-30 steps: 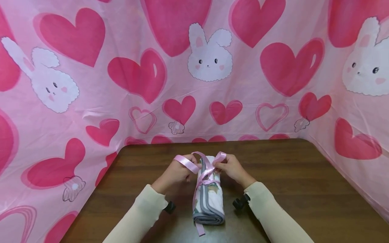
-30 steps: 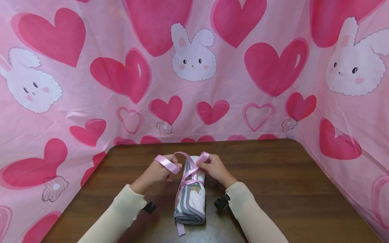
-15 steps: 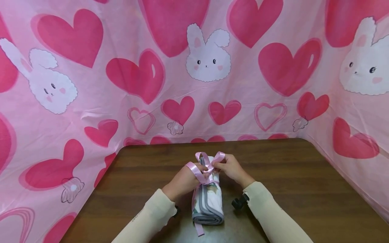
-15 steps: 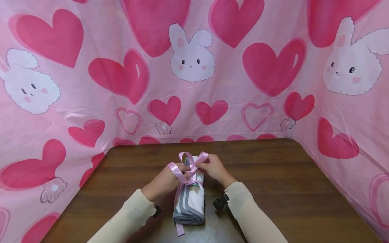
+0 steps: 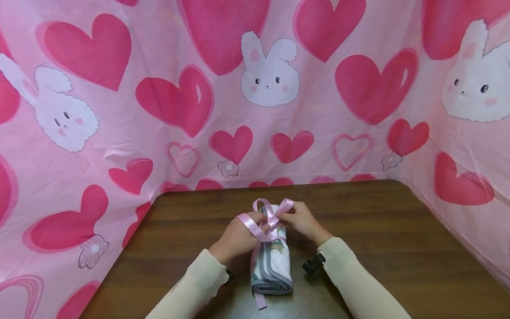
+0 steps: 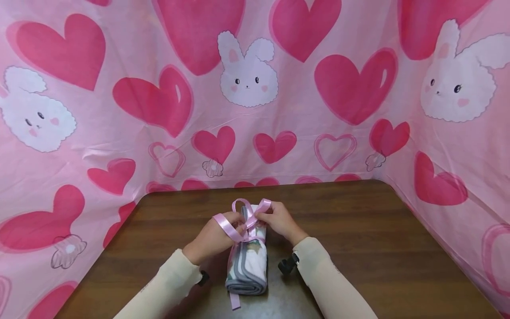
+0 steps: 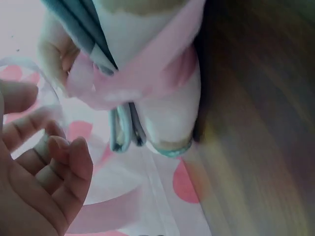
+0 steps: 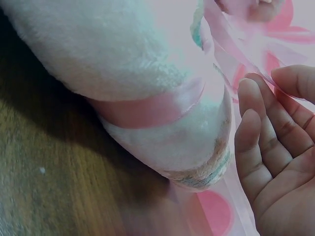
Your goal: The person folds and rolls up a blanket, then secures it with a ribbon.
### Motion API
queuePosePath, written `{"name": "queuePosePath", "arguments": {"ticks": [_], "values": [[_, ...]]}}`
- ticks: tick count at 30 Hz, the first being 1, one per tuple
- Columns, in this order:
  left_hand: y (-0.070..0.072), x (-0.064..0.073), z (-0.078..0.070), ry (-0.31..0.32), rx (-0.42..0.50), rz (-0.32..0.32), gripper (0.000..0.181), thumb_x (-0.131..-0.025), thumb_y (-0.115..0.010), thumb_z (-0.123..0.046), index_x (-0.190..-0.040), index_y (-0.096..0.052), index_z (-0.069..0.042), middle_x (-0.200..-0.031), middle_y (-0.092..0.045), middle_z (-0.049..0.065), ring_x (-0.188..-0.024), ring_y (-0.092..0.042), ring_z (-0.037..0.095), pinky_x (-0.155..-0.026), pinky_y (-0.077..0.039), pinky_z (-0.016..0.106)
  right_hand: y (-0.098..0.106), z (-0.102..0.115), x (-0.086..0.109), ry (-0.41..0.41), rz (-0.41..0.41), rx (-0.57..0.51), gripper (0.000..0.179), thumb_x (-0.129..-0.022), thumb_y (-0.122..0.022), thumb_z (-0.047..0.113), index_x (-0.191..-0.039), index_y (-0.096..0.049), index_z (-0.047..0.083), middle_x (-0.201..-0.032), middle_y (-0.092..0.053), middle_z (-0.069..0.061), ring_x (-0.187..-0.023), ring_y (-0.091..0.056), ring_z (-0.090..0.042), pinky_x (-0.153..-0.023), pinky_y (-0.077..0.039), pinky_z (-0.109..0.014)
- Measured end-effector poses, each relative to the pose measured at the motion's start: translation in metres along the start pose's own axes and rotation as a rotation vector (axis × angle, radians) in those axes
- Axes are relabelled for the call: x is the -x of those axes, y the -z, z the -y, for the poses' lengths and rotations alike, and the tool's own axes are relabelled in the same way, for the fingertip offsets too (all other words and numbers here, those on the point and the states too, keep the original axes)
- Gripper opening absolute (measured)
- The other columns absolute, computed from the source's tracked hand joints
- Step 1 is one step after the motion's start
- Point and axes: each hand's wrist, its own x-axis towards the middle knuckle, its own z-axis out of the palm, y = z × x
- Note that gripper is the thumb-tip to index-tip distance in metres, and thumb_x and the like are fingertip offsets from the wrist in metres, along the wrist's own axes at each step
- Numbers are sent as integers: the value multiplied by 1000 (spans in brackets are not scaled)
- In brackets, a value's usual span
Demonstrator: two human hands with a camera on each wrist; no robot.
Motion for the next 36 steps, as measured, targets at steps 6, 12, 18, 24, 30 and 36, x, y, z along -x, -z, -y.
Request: {"name": "queuePosePath", "arguments": {"ticks": [6,12,18,24,30,36], "values": [[2,-9,15,115,130,58,40,-97,-59,-14,-136,-52,-19,-127,-58,4,-113,-57,23,-95,-46,44,2,-1,1,-37,-15,25,20,-91,-70,19,-103,-68,2,-90,-65,-13,-78,-61,-32,-71,-55,-43],[-6,-13,46,208,258,14,55,-83,-66,6,-132,-53,-15,-119,-58,12,-106,-55,29,-94,-45,49,0,-5,3,-58,-23,36,22,-90,-71,25,-102,-69,6,-91,-65,-13,-79,-61,-32,-71,-55,-40],[-4,-10,59,305,121,-54,42,-82,-70,-4,-120,-58,-15,-104,-56,2,-91,-55,22,-85,-51,43,-2,-4,2,-40,-26,18,23,-90,-71,25,-103,-69,6,-92,-65,-12,-80,-61,-32,-72,-55,-43],[19,6,72,371,331,191,50,-91,-64,-17,-138,-48,-25,-110,-60,5,-97,-57,24,-87,-48,50,-2,-2,-1,-41,-23,19,21,-90,-72,25,-101,-69,7,-89,-65,-13,-78,-61,-32,-72,-55,-44],[35,19,76,453,540,184,43,-100,-52,-38,-133,-53,-11,-97,-64,18,-78,-63,27,-69,-55,42,0,-2,-3,-52,-22,42,22,-89,-72,26,-99,-68,8,-88,-64,-12,-77,-61,-31,-70,-55,-40],[36,23,69,591,683,323,76,-96,-43,-60,-150,-32,-8,-110,-64,18,-84,-65,29,-71,-55,42,0,-2,0,-61,-23,52,20,-90,-71,26,-100,-69,8,-90,-65,-12,-79,-61,-32,-71,-55,-40]]}}
